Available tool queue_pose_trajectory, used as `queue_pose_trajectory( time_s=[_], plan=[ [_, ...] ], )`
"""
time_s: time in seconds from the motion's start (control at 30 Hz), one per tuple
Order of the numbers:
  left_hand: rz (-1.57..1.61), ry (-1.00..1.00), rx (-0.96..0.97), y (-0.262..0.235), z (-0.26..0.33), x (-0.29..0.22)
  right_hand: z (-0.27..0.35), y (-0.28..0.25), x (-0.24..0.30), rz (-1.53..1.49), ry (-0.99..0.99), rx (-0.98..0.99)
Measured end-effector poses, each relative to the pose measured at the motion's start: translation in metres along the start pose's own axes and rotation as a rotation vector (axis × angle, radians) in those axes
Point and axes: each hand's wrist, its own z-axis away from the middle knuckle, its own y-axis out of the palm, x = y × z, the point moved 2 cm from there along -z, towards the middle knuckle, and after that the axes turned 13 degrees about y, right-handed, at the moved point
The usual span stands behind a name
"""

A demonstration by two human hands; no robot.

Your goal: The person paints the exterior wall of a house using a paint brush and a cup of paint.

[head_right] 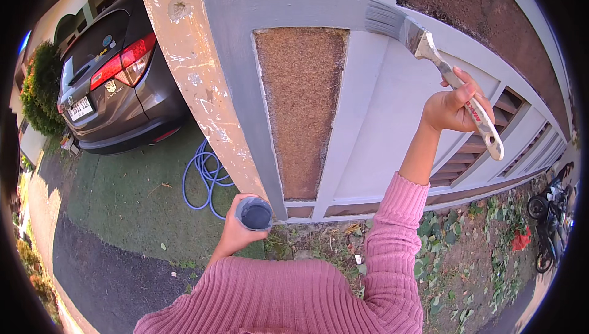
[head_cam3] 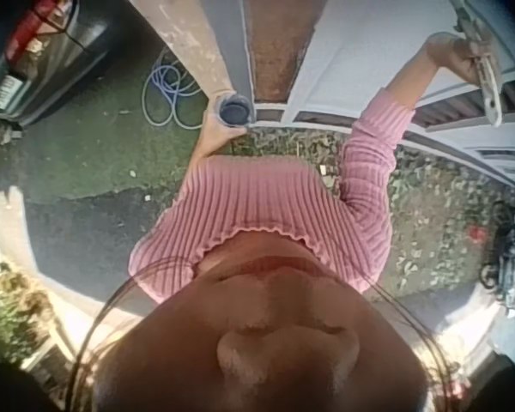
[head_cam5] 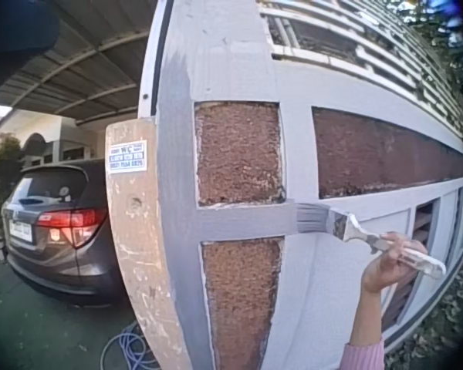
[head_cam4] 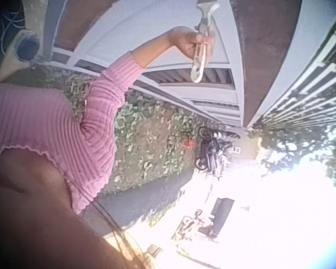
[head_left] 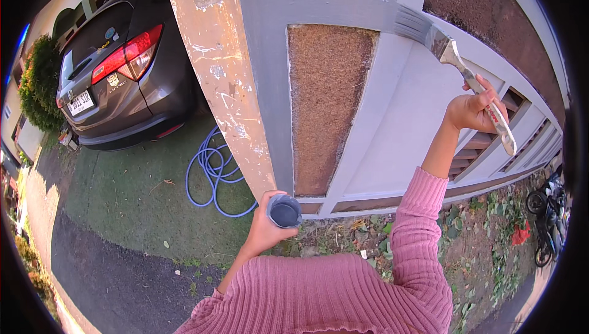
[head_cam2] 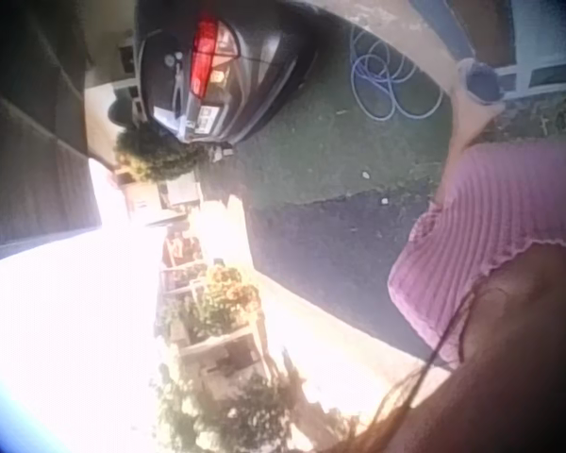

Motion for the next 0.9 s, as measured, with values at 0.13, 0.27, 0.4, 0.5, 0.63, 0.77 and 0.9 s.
queue_pose_trajectory(
  time_s=[0.13, 0.27, 0.4, 0.5, 0.63, 0.77, 0.9],
  plan=[
    [0.016, -0.008, 0.017, 0.004, -0.002, -0.003, -0.017, -0.028, -0.013, 0.056, -0.033, -0.012],
    [0.023, 0.003, 0.023, 0.000, 0.001, -0.004, -0.037, -0.054, 0.005, 0.179, -0.056, -0.184],
    [0.042, 0.013, 0.032, 0.002, 0.003, 0.002, -0.045, -0.065, 0.053, 0.237, -0.147, -0.316],
    [0.032, 0.002, 0.044, 0.000, 0.005, 0.000, -0.019, -0.022, 0.082, -0.047, 0.113, -0.303],
    [0.060, 0.021, 0.030, -0.004, 0.010, -0.003, 0.019, 0.056, 0.101, -0.346, 0.477, -0.242],
    [0.078, 0.052, -0.003, -0.008, 0.015, 0.000, 0.042, 0.100, 0.092, -0.457, 0.590, -0.124],
    [0.081, 0.038, -0.040, -0.018, 0.021, 0.003, 0.048, 0.104, 0.072, -0.413, 0.625, -0.152]
  ],
)
